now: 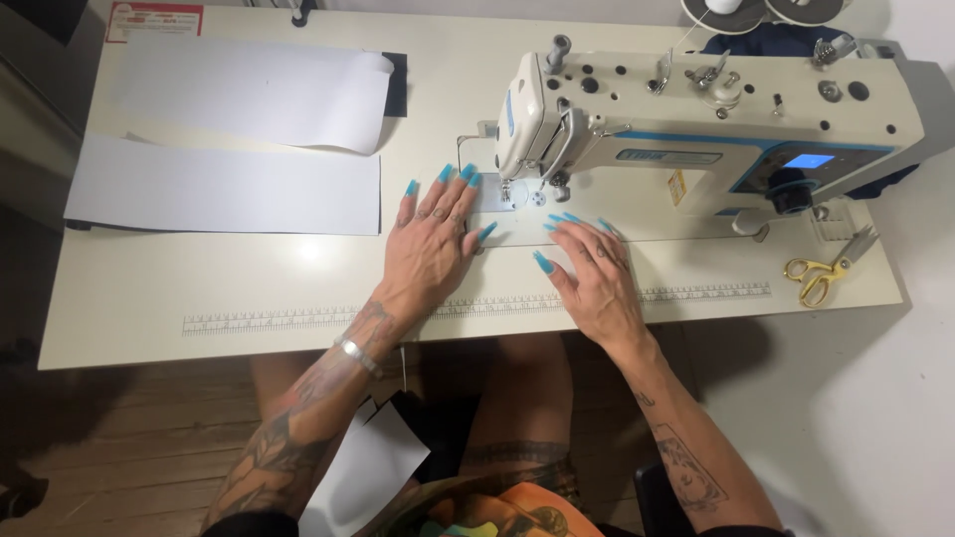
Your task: Threading an industrial sewing machine and adjusting the thread through the needle assembly
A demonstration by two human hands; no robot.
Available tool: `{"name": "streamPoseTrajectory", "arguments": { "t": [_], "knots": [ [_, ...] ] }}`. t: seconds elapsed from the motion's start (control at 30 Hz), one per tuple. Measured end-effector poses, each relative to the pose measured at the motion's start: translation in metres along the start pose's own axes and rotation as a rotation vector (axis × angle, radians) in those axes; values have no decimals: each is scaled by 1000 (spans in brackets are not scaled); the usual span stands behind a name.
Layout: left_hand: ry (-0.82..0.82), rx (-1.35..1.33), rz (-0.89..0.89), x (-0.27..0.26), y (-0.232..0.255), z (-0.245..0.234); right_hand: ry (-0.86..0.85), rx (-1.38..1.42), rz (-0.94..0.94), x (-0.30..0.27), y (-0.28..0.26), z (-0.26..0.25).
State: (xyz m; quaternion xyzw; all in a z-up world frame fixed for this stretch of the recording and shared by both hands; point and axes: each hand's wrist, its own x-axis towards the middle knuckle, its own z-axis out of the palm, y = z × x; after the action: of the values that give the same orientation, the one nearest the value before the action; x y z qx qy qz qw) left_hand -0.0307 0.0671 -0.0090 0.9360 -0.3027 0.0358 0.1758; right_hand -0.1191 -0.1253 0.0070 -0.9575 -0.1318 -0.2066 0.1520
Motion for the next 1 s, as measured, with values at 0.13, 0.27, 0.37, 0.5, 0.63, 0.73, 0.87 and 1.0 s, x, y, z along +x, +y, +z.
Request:
{"name": "streamPoseTrajectory", "arguments": {
  "t": [0.13,0.27,0.37,0.5,0.63,0.73,0.87,1.0],
  "knots": [
    [119,-5,29,-15,5,-7,-168,-1,137,-2,-8,-20],
    [74,-49,-26,-15,5,-8,-345,-144,132,-12,2,-17],
    [100,-94,21,-13,4,-3,-261,-286,38,-30,4,-19],
    [258,67,12,19,-4,-11,-304,-233,-11,-31,10,-30],
    [-78,246,126,46,-35,14,-339,-199,-29,-33,11,-31],
    [30,338,442,57,-45,18,-277,-230,-48,-34,8,-31],
    [-121,238,539,62,-50,17,-278,-207,-9,-34,4,-32],
    [-197,161,519,46,-51,5,-251,10,53,-27,3,-36]
  ]
}}
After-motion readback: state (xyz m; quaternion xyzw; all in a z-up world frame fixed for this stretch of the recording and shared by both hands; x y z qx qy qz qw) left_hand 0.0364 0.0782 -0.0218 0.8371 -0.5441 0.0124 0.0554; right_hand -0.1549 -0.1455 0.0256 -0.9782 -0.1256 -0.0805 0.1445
